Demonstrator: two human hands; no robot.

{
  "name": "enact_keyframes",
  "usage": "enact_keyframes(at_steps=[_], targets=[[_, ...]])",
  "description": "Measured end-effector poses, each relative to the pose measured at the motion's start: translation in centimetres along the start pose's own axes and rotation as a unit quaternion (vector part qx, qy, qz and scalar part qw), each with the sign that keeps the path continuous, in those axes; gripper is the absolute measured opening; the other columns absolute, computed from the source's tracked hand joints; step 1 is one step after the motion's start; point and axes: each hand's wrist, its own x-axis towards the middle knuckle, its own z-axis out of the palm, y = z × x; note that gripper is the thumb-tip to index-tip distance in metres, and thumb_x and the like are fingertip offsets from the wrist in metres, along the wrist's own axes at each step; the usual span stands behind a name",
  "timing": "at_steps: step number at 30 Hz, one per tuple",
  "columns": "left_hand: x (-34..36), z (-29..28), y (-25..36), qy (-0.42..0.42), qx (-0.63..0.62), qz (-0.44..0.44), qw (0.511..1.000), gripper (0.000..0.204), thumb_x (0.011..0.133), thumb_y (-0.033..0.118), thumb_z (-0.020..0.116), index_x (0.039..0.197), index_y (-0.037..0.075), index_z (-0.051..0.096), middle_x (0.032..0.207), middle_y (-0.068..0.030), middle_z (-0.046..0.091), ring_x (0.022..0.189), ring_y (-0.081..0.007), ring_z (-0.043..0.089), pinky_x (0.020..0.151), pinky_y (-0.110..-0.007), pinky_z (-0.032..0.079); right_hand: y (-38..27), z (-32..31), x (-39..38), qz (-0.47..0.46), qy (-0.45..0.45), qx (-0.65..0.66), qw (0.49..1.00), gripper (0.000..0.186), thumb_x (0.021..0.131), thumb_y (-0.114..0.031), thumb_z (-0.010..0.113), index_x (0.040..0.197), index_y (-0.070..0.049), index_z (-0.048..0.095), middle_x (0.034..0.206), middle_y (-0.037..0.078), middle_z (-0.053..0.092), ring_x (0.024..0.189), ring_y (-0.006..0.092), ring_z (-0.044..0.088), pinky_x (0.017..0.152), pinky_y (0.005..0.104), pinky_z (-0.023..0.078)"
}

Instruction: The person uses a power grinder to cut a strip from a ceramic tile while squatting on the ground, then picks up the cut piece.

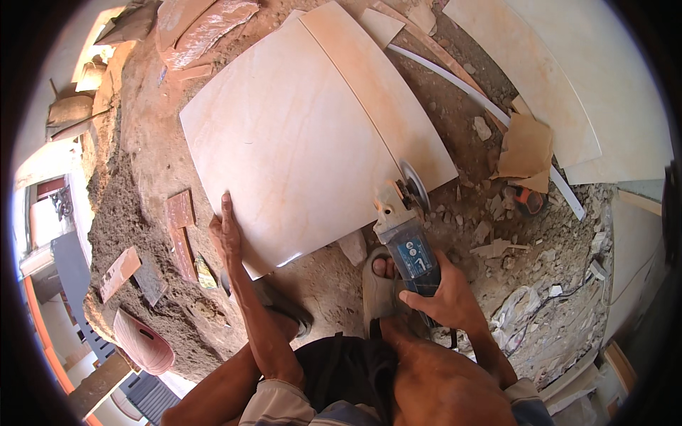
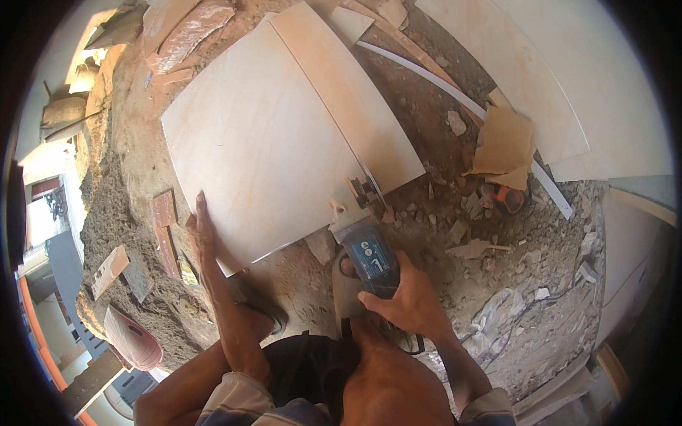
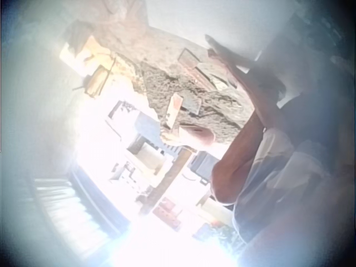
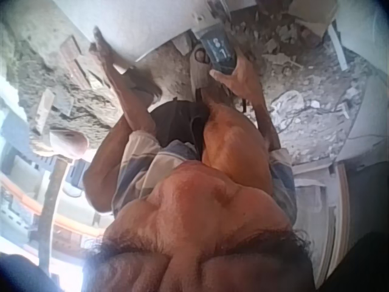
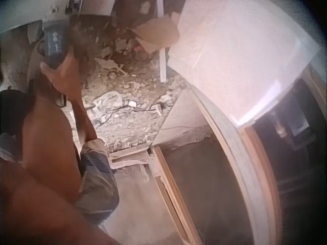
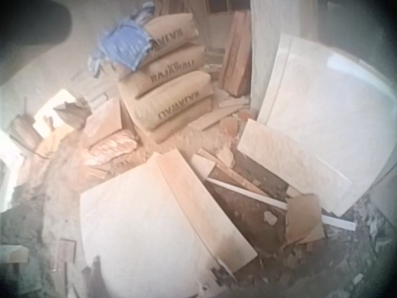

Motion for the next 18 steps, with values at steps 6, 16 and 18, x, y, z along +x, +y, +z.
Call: enact_keyframes(at_steps=[6,16,18], targets=[[-0.5,-0.3,0.8,-0.007,0.019,-0.016,1.0,0.078,0.088,0.08,0.069,0.056,0.014,0.042,0.051,0.0018,0.036,0.049,-0.0131,0.033,0.049,-0.038,0.03,1.4,0.4,-0.3,-0.003,0.012,0.006,1.0,0.077,0.079,-0.033,0.088,0.136,0.006,0.055,0.111,0.024,0.075,0.107,0.0337,0.075,0.095,0.0412,0.056],[-1.5,0.6,1.9,0.003,0.016,-0.022,1.0,0.076,0.09,0.076,0.07,0.059,0.009,0.049,0.052,0.0023,0.036,0.05,-0.0124,0.033,0.049,-0.036,0.029,2.1,0.0,-1.1,0.014,0.011,-0.036,0.999,0.077,0.079,-0.035,0.088,0.135,0.005,0.054,0.109,0.025,0.074,0.104,0.0372,0.074,0.093,0.0428,0.055],[-1.1,-0.2,1.7,-0.004,0.027,-0.039,0.999,0.075,0.09,0.076,0.069,0.062,0.009,0.05,0.055,0.0024,0.038,0.053,-0.0117,0.034,0.05,-0.036,0.029,2.3,0.0,-1.3,0.005,0.007,-0.032,0.999,0.076,0.079,-0.033,0.088,0.134,0.005,0.054,0.109,0.025,0.074,0.104,0.0372,0.074,0.093,0.0426,0.055]])
